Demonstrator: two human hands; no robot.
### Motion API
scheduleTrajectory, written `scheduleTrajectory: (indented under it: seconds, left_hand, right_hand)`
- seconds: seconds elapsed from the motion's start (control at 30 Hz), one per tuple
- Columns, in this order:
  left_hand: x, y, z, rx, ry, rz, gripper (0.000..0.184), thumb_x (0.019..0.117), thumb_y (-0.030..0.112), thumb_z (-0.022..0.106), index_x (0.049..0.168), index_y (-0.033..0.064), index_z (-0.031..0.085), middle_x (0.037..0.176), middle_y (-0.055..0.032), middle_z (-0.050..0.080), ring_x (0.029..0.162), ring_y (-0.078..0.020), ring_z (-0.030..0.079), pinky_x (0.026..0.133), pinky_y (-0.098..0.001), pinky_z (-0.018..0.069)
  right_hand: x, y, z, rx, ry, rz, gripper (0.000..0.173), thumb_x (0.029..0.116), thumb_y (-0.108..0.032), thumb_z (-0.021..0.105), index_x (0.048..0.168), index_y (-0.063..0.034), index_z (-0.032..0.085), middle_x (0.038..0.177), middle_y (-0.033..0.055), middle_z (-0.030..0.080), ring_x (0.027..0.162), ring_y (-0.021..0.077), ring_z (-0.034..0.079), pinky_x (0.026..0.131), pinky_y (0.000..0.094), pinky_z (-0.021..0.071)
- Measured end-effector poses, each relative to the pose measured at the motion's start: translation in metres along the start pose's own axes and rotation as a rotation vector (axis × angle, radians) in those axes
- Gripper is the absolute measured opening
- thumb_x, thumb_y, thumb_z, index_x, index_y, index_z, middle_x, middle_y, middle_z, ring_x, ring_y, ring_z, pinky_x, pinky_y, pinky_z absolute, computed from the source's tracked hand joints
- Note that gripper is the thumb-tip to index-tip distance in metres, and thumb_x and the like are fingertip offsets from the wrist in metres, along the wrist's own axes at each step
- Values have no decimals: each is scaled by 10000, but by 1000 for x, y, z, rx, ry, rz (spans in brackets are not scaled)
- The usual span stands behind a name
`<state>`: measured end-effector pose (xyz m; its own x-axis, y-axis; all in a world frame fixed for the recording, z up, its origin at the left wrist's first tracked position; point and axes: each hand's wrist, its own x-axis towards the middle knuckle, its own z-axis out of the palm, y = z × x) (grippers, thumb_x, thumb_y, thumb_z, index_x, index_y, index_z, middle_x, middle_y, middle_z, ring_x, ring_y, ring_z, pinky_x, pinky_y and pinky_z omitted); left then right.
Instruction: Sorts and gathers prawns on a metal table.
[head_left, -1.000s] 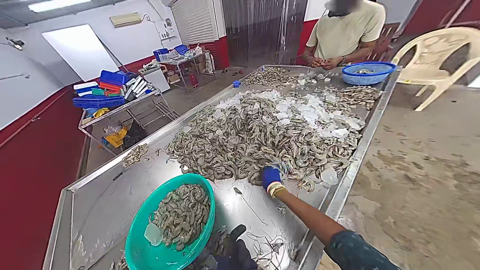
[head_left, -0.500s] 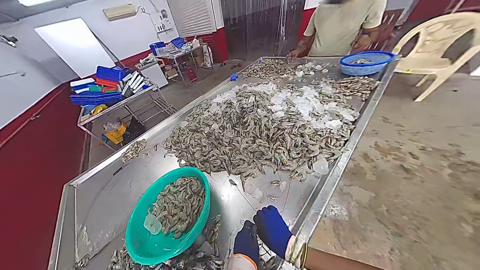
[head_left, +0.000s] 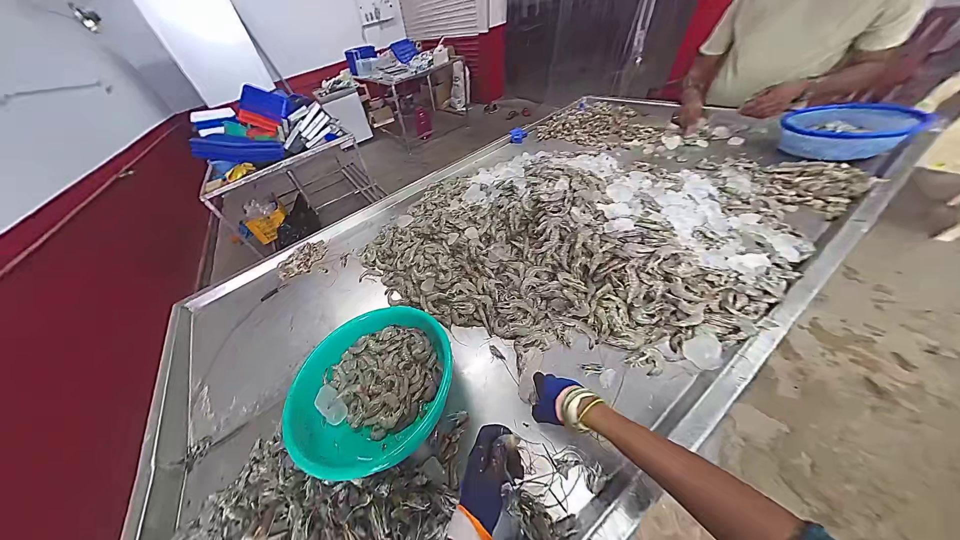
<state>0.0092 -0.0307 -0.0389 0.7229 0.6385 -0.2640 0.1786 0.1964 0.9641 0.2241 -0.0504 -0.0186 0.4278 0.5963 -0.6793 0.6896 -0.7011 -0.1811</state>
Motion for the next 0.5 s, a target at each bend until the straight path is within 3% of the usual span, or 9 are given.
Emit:
scheduleTrajectory:
  seconds: [0.1,0.17,0.23,0.3,0.37,0.4,0.43,0.5]
  left_hand:
    - [-8,-16,-12,-136,-3,-109,338,1036,16,449,1350,-106,478,1049,-162,663,873,-165,670,809,-355,595]
    - [-10,-11,-6,-177,14,-124,352,946,-71,501,1297,-101,477,978,-125,651,807,-150,660,768,-347,592]
    - [-16,10,6,-157,41,-92,310,879,-130,553,1182,-84,504,896,-57,619,746,-89,635,716,-280,584]
    - [-16,13,12,-124,46,-83,300,920,-81,604,1200,-138,515,974,-119,606,802,-102,618,738,-282,579]
    - [-10,4,14,-38,76,-71,274,943,-16,605,1190,-126,561,1008,-141,623,785,-114,628,686,-298,591]
    - [-5,-1,12,49,97,-60,261,984,38,584,1205,-101,593,1042,-153,648,789,-132,641,675,-321,592]
    - [-1,-7,9,151,121,-27,271,1024,86,545,1228,-73,627,1093,-174,671,826,-169,663,704,-359,598]
    - [1,-21,6,368,205,103,312,1035,113,482,1269,-9,650,1054,-136,701,855,-167,672,780,-357,572]
  right_hand:
    - [-25,-8,-33,211,-85,-331,624,1010,-376,660,1444,28,467,1239,292,641,1051,416,680,915,586,539]
    - [-30,-25,-57,503,-67,-442,566,1059,-376,595,1442,20,462,1226,273,630,957,367,703,844,538,592]
    - [-7,-37,-70,400,100,-255,552,1057,-480,548,1268,25,620,1145,264,683,955,386,704,837,569,564]
    - [29,-40,-61,254,213,28,551,1028,-473,557,1214,31,680,1282,274,661,1218,426,635,991,636,485]
    - [63,-34,-27,275,297,158,449,999,-327,611,1304,1,642,1341,260,642,1263,435,612,1001,646,486]
    - [67,-34,-12,284,319,156,408,1014,-215,576,1365,-9,604,1354,266,632,1251,456,615,989,651,497]
    - [59,-36,0,264,293,119,404,1028,-136,536,1406,3,566,1362,285,617,1241,479,613,987,651,501]
    - [23,-34,23,147,134,9,404,1046,-86,487,1443,-17,521,1385,287,596,1242,491,608,991,649,501]
